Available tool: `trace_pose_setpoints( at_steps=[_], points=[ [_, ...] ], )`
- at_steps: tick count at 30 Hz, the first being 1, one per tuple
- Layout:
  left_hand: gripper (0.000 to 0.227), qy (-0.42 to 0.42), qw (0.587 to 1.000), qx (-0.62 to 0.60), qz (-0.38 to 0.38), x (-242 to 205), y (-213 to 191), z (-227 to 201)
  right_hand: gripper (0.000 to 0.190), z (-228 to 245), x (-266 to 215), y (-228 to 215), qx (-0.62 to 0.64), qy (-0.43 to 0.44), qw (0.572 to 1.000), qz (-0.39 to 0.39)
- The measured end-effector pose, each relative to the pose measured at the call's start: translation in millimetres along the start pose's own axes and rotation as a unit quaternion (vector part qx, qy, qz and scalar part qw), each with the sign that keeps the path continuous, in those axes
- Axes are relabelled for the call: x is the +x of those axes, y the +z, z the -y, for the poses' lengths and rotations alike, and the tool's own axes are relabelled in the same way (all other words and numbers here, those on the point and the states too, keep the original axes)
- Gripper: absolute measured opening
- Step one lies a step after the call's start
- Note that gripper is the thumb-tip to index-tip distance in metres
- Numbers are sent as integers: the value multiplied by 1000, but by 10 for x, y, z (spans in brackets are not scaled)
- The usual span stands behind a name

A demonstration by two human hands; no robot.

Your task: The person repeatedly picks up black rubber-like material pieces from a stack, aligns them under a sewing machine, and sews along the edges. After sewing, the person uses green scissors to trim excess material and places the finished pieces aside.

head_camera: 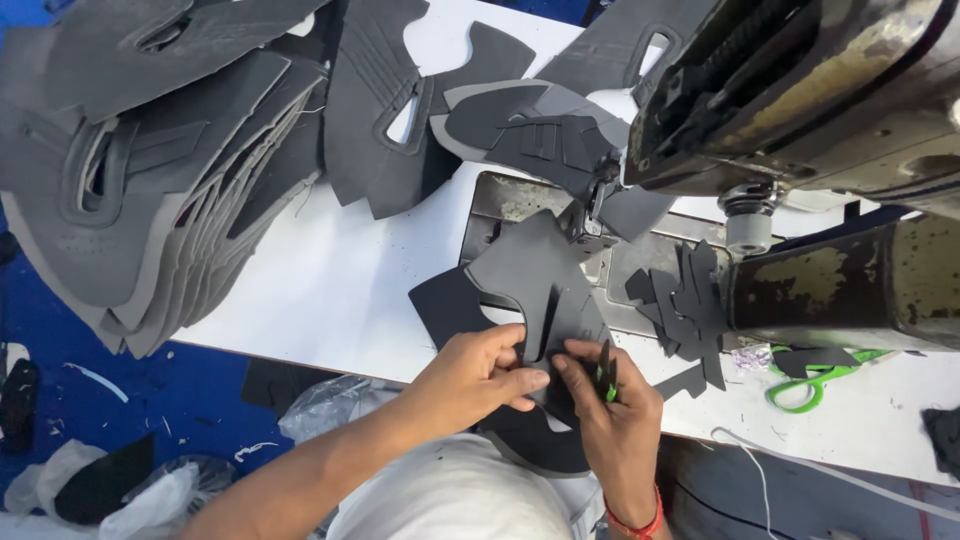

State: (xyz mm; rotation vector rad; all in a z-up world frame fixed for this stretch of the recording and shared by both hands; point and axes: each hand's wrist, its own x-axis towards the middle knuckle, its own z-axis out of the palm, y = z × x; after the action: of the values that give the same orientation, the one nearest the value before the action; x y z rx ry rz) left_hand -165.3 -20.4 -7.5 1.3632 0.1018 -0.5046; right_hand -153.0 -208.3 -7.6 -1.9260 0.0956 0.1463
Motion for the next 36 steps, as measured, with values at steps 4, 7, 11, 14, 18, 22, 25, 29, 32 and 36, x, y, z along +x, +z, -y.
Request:
trace_pose_setpoints(
  at_steps=[4, 7, 11, 14, 18, 22, 25, 29, 32, 36],
  points=[
    [25, -4, 1000, 6, -11, 3, -23, 88, 18, 59, 0, -39, -9, -1, 1000, 9],
    [29, -5, 1000, 18, -11, -20, -87, 108, 18, 223, 58, -107, -86, -109, 989, -42],
    [23, -15, 1000, -3, 7, -45, -113, 58, 35, 184, 205, -258, -183, -104, 977, -22],
    [21, -25, 1000, 4, 4, -37, -127, 42, 37, 175, 250, -264, -153, 63, 985, 51],
    [23, -12, 1000, -11, 8, -34, -140, 113, 36, 178, 278, -262, -155, -19, 986, 52],
    [18, 2, 999, -44, 15, -6, -139, 179, 35, 209, 285, -259, -169, 14, 985, 45],
    [21, 9, 998, -56, 13, -4, -110, 130, 35, 213, 277, -271, -169, 17, 985, 39],
    [43, 5, 999, -46, -9, -15, -55, 49, 34, 285, 270, -300, -157, -12, 987, 26],
    [51, 12, 999, -38, -23, -27, 16, 52, 36, 411, 268, -317, -255, -24, 967, 0],
    [48, 24, 998, -57, -18, -34, 103, 72, 45, 560, 334, -292, -335, -106, 936, -24]
  ],
)
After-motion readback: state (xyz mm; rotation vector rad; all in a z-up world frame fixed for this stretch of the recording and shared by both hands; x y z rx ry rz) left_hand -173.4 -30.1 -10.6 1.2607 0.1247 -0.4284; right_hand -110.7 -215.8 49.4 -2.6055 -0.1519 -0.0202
